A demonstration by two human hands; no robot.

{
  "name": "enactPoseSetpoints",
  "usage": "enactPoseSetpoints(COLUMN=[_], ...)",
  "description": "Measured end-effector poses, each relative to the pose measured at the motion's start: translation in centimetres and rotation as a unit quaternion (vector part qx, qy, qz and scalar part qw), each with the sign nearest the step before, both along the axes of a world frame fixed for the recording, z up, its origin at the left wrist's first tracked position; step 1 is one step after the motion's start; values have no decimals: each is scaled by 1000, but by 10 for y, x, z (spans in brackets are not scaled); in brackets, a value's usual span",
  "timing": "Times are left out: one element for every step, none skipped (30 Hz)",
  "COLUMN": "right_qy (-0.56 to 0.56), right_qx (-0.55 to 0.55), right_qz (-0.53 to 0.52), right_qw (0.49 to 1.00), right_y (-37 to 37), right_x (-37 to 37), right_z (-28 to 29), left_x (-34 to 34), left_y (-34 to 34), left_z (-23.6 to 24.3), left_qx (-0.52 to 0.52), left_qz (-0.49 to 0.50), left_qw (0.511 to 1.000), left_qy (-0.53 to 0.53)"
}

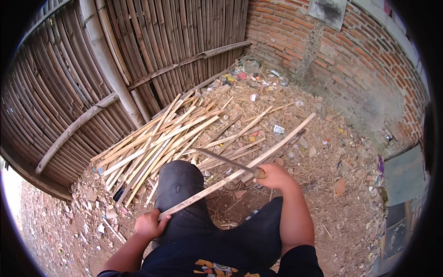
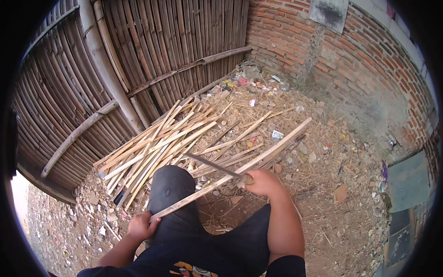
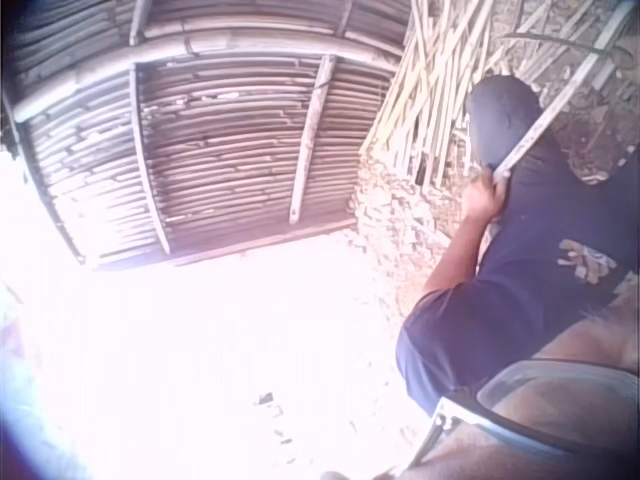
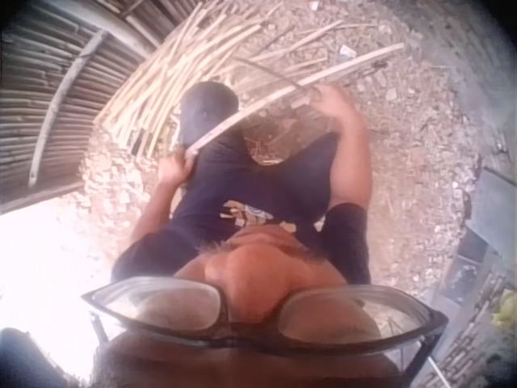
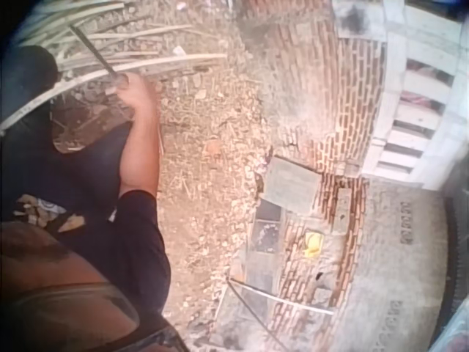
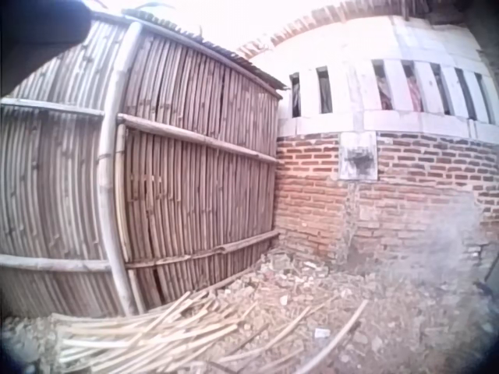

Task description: The person uses a curved blade to shave off strips of bark and wood from a thin wooden pole, while sitting in an outdoor workshop area.

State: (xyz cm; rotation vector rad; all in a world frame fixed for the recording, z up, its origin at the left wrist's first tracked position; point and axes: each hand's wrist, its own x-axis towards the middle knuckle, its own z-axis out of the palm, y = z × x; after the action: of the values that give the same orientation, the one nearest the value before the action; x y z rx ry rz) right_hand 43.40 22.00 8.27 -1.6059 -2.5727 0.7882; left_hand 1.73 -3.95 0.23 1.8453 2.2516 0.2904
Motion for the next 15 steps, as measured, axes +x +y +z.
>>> enactPoseSetpoints(right_qy=[-5,-9,-14,-10,-7,-4,3,9,15,28,42,55,64,56,48], right_qx=[-4,-7,-11,-5,0,5,-8,-21,-35,-18,-1,16,19,20,21], right_qz=[18,36,56,60,64,70,56,40,24,-6,-37,-67,-93,-93,-93], right_qw=[1000,999,998,998,998,998,998,999,999,999,998,996,993,994,994], right_y=[-4,-7,-8,-9,-9,-10,-7,-1,2,4,9,11,13,14,14], right_x=[-8,-14,-17,-18,-18,-19,-17,-9,0,11,21,28,33,37,36], right_z=[-3,-6,-8,-9,-9,-10,-8,-4,-2,-4,-8,-9,-11,-14,-12], left_x=[0,1,0,0,0,0,1,2,2,2,3,4,5,6,6], left_y=[0,1,1,0,0,0,-1,0,0,0,1,2,2,3,3], left_z=[1,1,2,2,3,3,4,5,6,5,5,5,6,7,9], left_qx=[7,14,17,19,22,21,21,20,19,20,20,16,12,8,4], left_qz=[-4,-8,-9,-10,-12,-10,-8,-8,-8,-9,-9,-5,-2,1,2], left_qw=[1000,1000,1000,1000,1000,1000,1000,1000,1000,1000,1000,1000,1000,1000,1000], left_qy=[1,2,4,6,9,7,4,2,3,2,1,-5,-11,-17,-17])
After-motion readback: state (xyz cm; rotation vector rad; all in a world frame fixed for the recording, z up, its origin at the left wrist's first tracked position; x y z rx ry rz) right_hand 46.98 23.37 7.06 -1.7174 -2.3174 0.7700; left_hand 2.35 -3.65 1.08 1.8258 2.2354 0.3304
